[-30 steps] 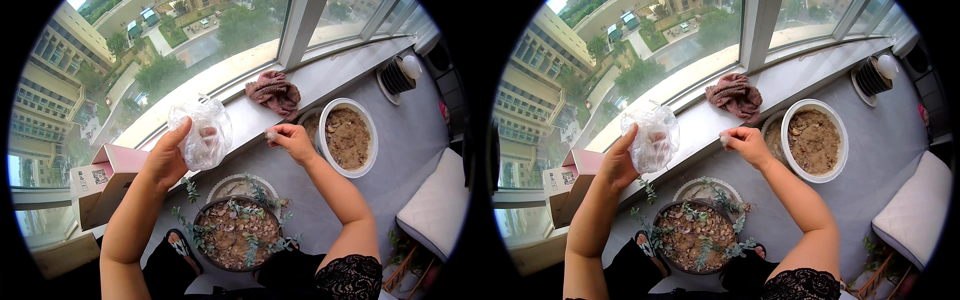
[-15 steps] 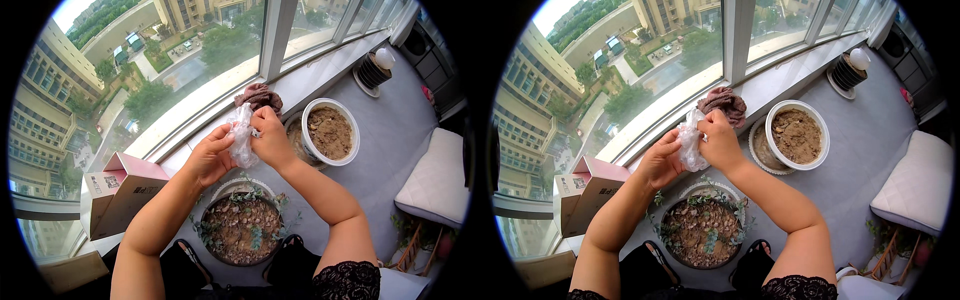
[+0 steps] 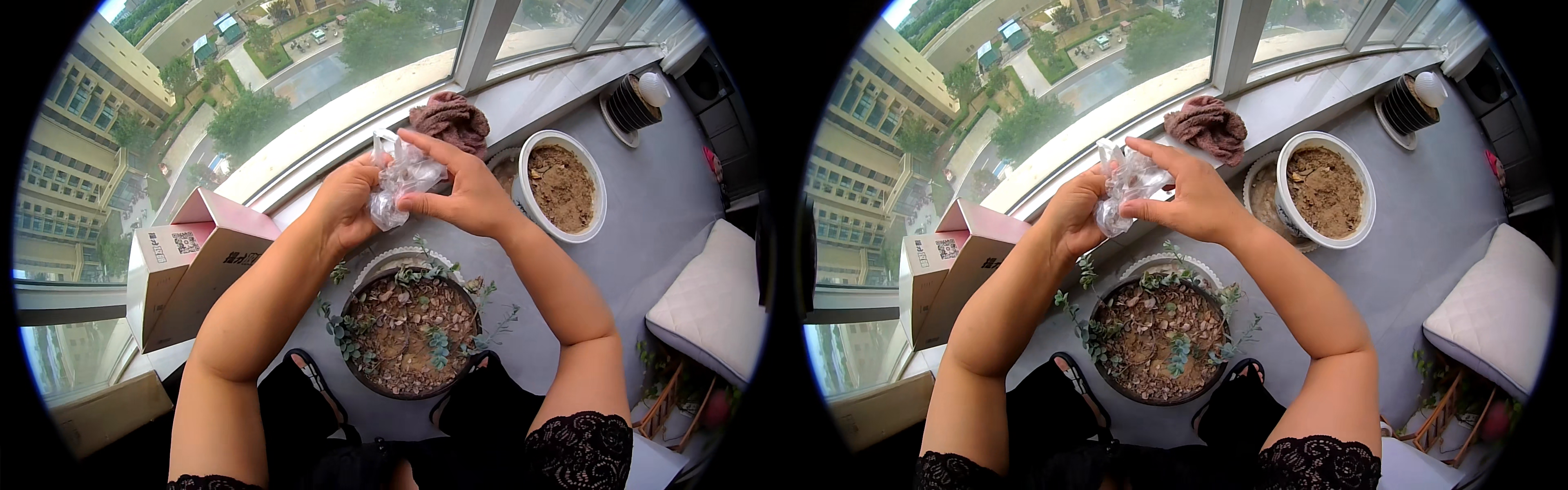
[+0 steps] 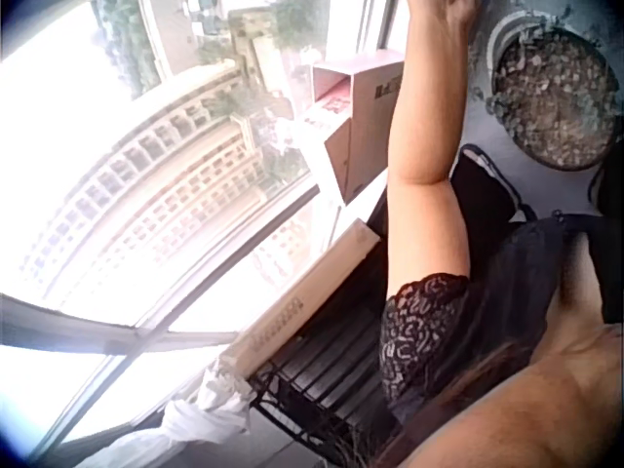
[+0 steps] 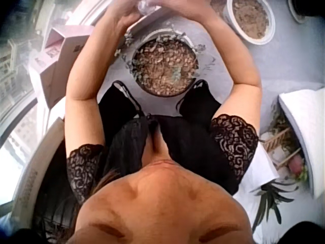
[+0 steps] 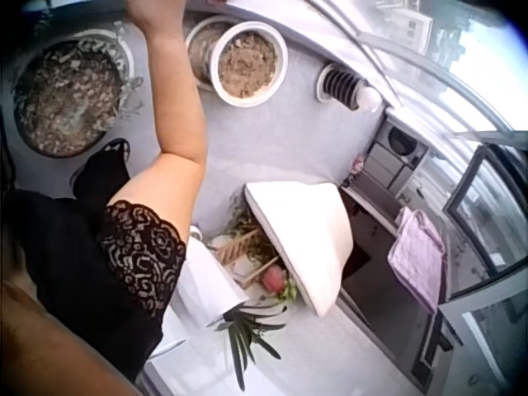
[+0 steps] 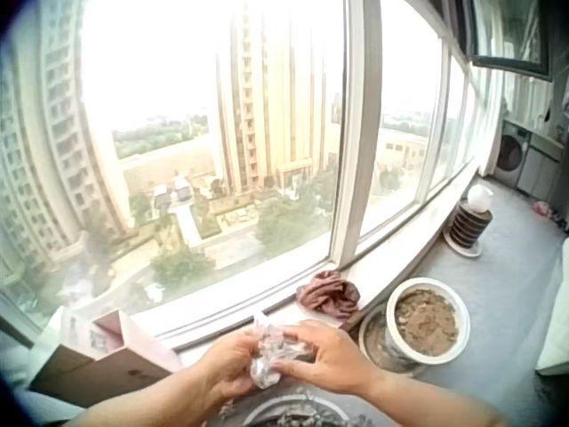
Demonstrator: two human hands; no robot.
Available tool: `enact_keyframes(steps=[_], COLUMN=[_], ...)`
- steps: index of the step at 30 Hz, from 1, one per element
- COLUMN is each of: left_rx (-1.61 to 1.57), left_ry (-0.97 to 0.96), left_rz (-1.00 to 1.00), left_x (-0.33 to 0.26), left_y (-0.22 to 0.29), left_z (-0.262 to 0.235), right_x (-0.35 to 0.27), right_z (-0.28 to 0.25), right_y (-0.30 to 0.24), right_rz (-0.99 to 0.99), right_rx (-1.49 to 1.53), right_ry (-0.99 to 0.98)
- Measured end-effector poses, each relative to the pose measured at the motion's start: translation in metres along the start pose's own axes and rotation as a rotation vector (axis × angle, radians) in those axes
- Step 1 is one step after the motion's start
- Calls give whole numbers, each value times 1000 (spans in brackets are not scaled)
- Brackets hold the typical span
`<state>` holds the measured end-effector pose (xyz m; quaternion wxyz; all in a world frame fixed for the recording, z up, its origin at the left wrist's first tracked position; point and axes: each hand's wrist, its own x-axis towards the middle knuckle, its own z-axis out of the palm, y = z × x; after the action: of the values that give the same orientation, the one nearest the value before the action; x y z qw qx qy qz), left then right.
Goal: The person cleans a window sill and glass using a cloth. They move a cardboard box containing electronics and a battery to the floor, then wipe the sill and glass. They also handle a small pink box and a plastic bag before continuing to clean the area.
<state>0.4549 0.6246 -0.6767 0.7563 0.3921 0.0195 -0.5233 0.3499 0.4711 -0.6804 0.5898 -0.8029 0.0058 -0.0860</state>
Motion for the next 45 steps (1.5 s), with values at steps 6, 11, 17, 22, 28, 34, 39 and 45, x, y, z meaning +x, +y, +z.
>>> enact_keyframes(steps=[6, 11, 17, 22, 28, 34, 39, 45], left_rx=[-225, -53, -22, 87, 510, 593, 546, 631], left_ry=[-181, 102, 335, 451, 588, 626, 608, 753], left_rz=[-73, 41, 182, 224, 408, 288, 265, 297], left_x=[3, 11, 12, 26, 50, 57, 39, -24], left_y=[14, 6, 27, 17, -11, 16, 35, 19], left_z=[-16, -37, -63, -82, -149, -152, -118, -101], right_x=[18, 26, 35, 82, 70, 56, 92, 145], right_z=[24, 29, -29, -64, 50, -7, -167, -156], right_y=[12, 23, 71, 154, 185, 195, 282, 277], right_rz=[-388, -573, -235, 269, -165, -178, 429, 774], right_rx=[-551, -649, -533, -1055, -842, -826, -1049, -999], right_ry=[225, 0, 295, 371, 46, -76, 458, 636])
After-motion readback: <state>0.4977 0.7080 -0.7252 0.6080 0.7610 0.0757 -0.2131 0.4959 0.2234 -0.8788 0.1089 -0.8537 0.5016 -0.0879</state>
